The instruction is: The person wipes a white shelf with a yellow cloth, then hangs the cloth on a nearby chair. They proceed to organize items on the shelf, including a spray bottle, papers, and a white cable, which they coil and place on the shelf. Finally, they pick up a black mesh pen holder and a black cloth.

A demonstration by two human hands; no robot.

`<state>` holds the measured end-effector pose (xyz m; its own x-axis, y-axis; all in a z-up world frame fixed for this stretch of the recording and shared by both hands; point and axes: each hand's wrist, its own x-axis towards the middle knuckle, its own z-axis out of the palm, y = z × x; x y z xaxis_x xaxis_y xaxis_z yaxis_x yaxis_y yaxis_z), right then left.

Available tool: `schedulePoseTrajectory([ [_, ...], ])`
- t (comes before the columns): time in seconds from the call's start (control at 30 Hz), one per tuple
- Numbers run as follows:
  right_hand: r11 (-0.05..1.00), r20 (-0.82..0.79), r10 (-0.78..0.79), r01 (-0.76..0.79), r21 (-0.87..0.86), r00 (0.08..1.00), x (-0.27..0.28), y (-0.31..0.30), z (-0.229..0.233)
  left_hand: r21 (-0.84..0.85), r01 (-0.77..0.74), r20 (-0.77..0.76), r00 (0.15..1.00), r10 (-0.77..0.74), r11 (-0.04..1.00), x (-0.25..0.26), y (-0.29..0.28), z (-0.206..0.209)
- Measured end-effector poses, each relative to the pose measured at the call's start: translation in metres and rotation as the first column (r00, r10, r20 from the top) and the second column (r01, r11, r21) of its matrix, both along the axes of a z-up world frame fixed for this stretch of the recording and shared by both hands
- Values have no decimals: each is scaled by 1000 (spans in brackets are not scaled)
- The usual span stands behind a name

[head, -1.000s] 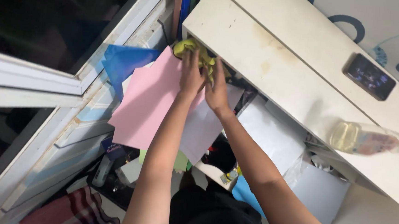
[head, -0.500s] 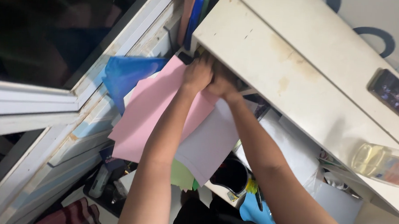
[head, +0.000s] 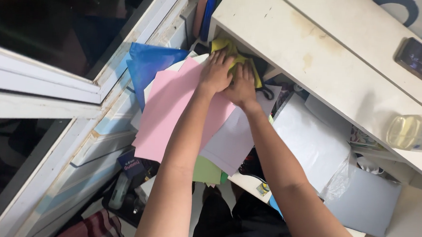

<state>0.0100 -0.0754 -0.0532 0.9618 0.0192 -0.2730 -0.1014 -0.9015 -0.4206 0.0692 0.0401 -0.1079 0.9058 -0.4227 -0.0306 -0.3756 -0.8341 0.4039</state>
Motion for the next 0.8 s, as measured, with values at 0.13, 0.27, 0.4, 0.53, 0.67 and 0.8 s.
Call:
schedulePoseTrajectory([
  [0.13, 1000, 9, 8, -8, -28, 1000, 11, -10, -26, 17, 12, 42, 999, -13, 1000, 11, -6, -11],
  [0.27, 997, -90, -8, 0, -78, 996, 41, -9, 5, 64, -28, 12, 1000, 27, 998, 33, -14, -8],
  [0.4, 997, -203, -68, 73, 14, 977, 60, -8, 7, 135, -95, -63, 993, 104, 986, 53, -25, 4],
  [0.53, 998, -116, -70, 69, -13, 991, 42, -7, 2, 63, -59, -31, 998, 61, 996, 37, -18, 20],
  [0.67, 988, -74, -42, 53, 147, 996, 12, -22, -17, 97, 43, -66, 997, -37, 994, 15, -8, 33],
  [0.8, 984, -131, -18, 40, 173, 991, 20, -32, -25, 109, 70, -80, 995, -62, 992, 11, -4, 39],
])
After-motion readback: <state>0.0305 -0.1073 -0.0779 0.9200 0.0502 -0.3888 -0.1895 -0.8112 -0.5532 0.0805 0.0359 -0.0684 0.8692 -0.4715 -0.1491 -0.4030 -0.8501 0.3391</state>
